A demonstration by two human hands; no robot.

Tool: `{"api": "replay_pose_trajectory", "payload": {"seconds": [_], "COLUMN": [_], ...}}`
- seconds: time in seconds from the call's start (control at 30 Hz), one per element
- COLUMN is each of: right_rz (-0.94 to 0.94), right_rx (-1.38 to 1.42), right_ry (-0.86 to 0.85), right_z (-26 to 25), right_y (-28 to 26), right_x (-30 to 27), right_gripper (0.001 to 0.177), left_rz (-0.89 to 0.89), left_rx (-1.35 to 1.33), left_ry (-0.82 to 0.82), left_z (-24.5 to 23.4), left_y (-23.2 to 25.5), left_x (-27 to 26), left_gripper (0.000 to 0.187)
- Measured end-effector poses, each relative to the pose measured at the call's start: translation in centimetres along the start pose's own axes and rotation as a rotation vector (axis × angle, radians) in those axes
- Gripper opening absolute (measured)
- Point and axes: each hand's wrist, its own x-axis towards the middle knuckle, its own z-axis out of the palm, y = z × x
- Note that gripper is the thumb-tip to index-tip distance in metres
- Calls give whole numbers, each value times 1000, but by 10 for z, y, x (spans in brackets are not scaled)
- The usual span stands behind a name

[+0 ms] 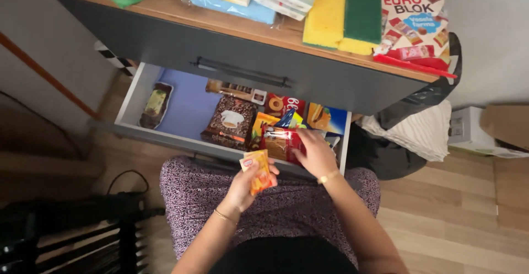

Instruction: Organizing and sorting various snack packets and small items inside a drawer

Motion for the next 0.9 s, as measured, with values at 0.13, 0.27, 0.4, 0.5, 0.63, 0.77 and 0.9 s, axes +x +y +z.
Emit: {"api": "replay_pose_trajectory", "payload": {"seconds": [0.13,0.27,0.4,0.5,0.63,0.77,0.9], "right_rz": [-45,-53,197,249,257,94,121], "right_rx": [-271,-346,-159,48,543,679,760], "right_ry": [-211,-214,-497,-333,-127,-274,-412], "right_z": [38,86,15,-31,-38,-31,-21], "right_y": [26,63,10,-11,-28,-82,-122], "right_x": [32,45,57,51,44,82,130], "right_gripper": [74,55,34,36,43,47,47], "left_rz": [77,119,230,357,530,551,677], "left_rx": [15,-20,-13,101,261,151,-68], "left_ry": [-5,52,78,150,256,285,450], "left_z": [1,-17,-25,-30,-46,-80,-94], "left_y": [9,8,17,32,57,62,102], "left_x": [0,3,1,-2,0,-5,-20], "left_gripper": [52,40,27,34,69,52,44]}}
